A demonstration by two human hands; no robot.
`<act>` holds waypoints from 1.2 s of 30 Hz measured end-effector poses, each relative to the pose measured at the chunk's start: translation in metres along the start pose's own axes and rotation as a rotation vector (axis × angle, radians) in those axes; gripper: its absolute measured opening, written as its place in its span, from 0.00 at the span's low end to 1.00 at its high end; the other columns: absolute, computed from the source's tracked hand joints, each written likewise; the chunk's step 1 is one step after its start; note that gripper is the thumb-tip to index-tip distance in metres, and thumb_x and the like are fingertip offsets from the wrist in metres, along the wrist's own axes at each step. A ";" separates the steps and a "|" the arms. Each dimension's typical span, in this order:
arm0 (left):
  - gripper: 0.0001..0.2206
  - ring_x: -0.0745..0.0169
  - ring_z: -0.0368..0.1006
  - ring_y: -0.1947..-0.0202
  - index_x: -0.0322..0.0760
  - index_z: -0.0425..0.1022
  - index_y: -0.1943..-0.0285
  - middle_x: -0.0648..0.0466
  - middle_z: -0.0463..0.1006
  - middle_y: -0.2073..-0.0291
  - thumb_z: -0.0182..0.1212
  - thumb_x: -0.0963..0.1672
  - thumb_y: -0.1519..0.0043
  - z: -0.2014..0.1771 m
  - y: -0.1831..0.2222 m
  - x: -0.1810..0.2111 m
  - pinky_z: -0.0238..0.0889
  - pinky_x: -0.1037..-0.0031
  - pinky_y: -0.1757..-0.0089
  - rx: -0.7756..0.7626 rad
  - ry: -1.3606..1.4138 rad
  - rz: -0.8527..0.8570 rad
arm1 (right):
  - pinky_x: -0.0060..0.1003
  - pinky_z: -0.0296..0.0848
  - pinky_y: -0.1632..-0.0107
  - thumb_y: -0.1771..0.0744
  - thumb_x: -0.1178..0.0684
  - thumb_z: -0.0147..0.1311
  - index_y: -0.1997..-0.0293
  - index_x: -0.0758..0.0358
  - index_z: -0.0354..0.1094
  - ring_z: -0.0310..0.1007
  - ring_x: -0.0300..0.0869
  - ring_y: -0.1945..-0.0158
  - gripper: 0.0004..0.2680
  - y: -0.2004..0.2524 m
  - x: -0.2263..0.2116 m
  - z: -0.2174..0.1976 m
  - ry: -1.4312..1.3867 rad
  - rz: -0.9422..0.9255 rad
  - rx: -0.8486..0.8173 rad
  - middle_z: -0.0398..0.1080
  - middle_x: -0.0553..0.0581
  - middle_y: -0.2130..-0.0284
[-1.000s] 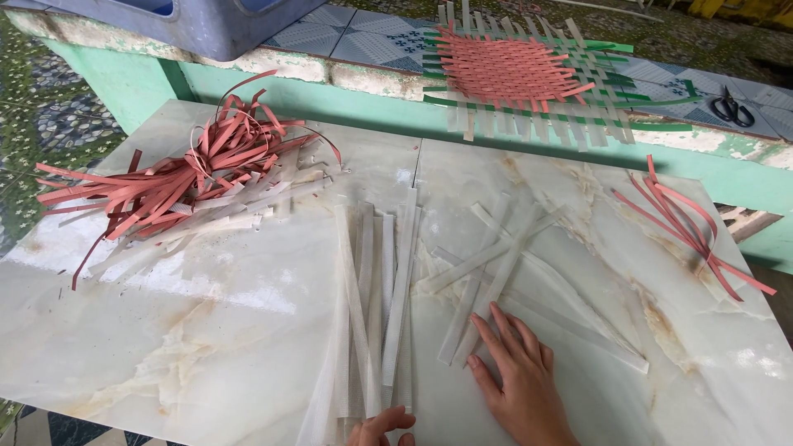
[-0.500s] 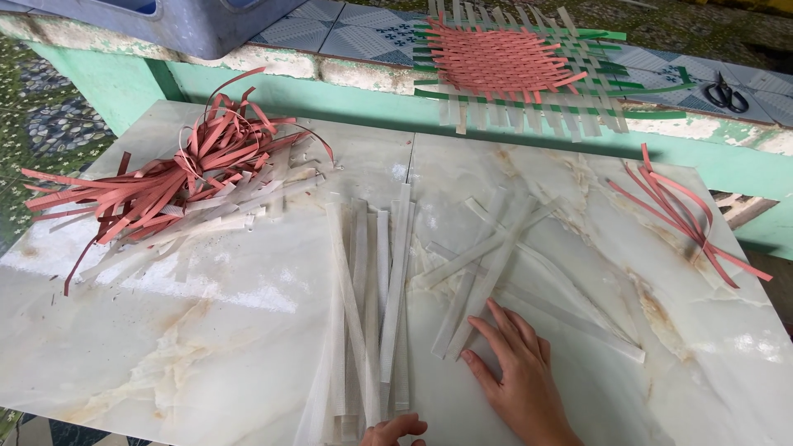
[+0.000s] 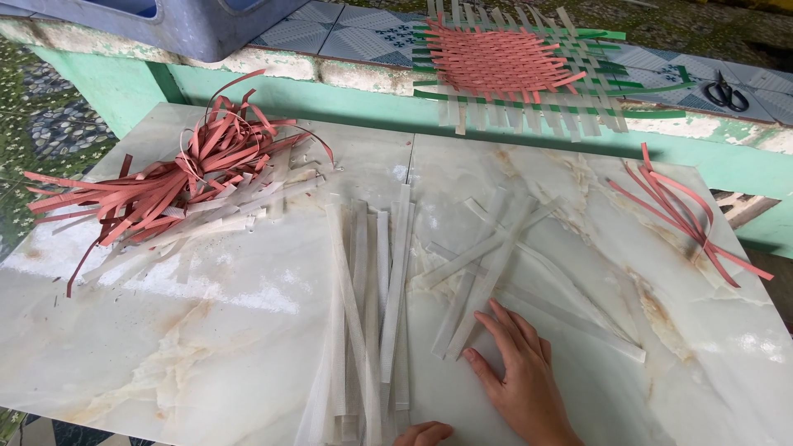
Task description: Arranging plastic strips on a table to form a star-shaped frame
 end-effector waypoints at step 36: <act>0.11 0.74 0.80 0.75 0.51 0.84 0.67 0.65 0.81 0.71 0.55 0.49 0.50 -0.052 0.005 0.065 0.73 0.84 0.69 0.418 0.156 0.166 | 0.45 0.56 0.36 0.37 0.46 0.52 0.36 0.56 0.54 0.53 0.43 0.32 0.22 0.002 -0.003 -0.008 -0.107 0.104 0.045 0.56 0.52 0.35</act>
Point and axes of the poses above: each hand's wrist, its own y-axis away from the middle knuckle, its own z-axis out of the palm, x = y × z, the point moved 6 cm from there along -y, towards the middle knuckle
